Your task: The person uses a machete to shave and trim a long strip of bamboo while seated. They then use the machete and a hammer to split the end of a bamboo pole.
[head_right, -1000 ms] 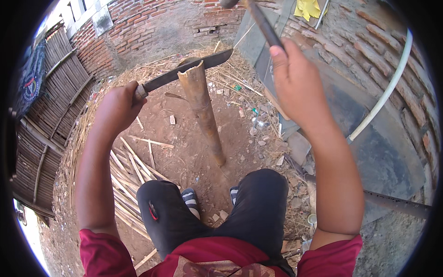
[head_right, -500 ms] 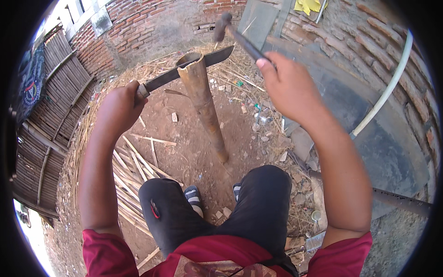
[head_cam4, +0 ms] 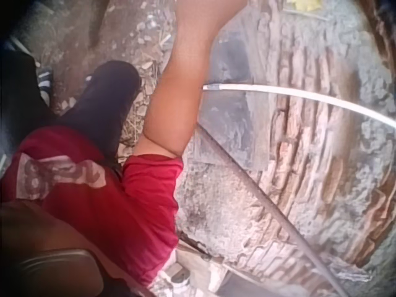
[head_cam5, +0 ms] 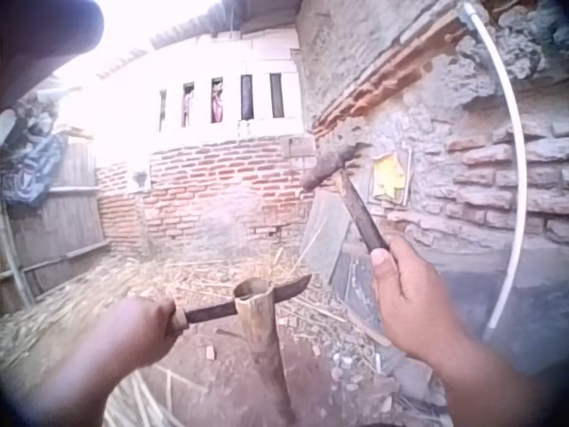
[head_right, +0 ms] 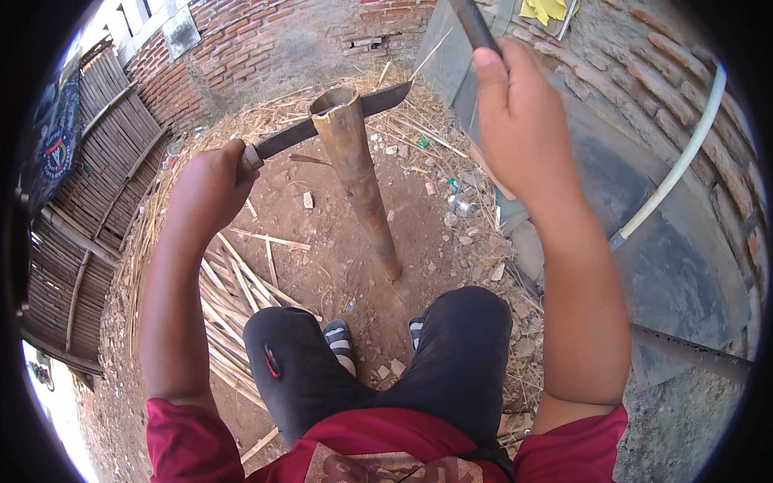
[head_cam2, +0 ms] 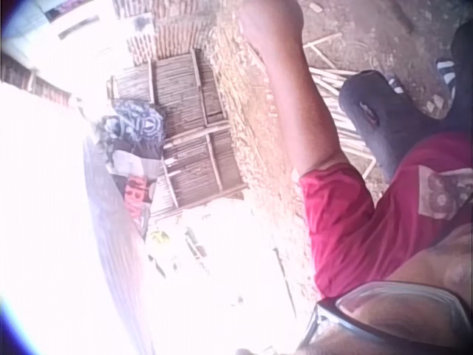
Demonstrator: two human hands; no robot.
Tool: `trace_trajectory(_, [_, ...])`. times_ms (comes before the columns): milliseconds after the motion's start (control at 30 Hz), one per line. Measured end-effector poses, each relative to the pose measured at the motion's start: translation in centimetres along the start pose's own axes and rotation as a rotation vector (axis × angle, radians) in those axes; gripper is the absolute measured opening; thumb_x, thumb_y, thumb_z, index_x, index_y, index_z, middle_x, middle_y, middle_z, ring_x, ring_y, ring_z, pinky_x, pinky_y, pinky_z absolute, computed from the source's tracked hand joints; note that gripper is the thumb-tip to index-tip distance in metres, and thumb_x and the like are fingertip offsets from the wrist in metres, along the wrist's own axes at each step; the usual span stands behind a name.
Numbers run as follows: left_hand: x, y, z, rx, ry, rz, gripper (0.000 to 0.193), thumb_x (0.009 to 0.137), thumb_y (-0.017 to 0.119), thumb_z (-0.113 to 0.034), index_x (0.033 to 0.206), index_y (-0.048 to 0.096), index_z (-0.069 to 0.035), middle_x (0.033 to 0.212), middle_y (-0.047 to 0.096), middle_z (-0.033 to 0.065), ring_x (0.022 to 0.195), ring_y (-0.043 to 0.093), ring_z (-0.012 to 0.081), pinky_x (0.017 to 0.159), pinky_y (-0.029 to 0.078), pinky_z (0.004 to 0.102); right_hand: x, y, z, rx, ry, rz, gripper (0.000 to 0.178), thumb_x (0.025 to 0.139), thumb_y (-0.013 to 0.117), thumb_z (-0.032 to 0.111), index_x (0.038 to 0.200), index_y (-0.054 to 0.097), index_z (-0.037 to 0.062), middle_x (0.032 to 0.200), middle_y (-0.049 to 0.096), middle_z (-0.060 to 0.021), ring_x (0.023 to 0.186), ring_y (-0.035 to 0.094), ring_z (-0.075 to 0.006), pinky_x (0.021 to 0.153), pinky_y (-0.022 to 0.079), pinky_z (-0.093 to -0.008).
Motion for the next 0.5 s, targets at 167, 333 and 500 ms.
trace_trajectory(167, [0.0,-0.3,-0.6,0.008,-0.009,0.018,0.023,0.087,0.078,-0.017,0.094,0.064,0.000,0.082,0.072,0.0198,0.079,0.070,0.0409,0.074,0.055,0.0514,-2.4,3.7,-1.1,-0.282,-0.072,0.243,0.041,0.110,0.049,0.038,0.119,0.062,0.0001,0.079,0.067,-0.0195,0.075,0.068,-0.0398,0.070,0.050,-0.0490])
trace_trajectory(333, [-0.2,-0.2,-0.7,0.034,-0.011,0.003,0.023,0.087,0.077,-0.018,0.094,0.064,-0.001,0.081,0.071,0.0212,0.080,0.070,0.0418,0.074,0.054,0.0529,-0.7,0.1,1.0,-0.101,-0.031,0.015,0.041,0.110,0.049,0.037,0.119,0.062,-0.0005,0.079,0.067,-0.0225,0.077,0.069,-0.0422,0.071,0.051,-0.0501])
trace_trajectory(500, [-0.1,0.1,0.2,0.017,-0.029,-0.003,0.023,0.088,0.077,-0.018,0.094,0.063,0.000,0.081,0.070,0.0212,0.080,0.070,0.0419,0.075,0.054,0.0527,-3.5,3.8,-2.1,-0.250,-0.092,0.266,0.042,0.110,0.051,0.039,0.119,0.062,-0.0003,0.075,0.065,-0.0185,0.072,0.068,-0.0370,0.067,0.050,-0.0462])
Point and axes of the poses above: each hand's wrist, its own x-axis towards the middle knuckle, its own y-axis out of the palm, z = x × y, the point moved 8 cm from there along x, towards the middle knuckle
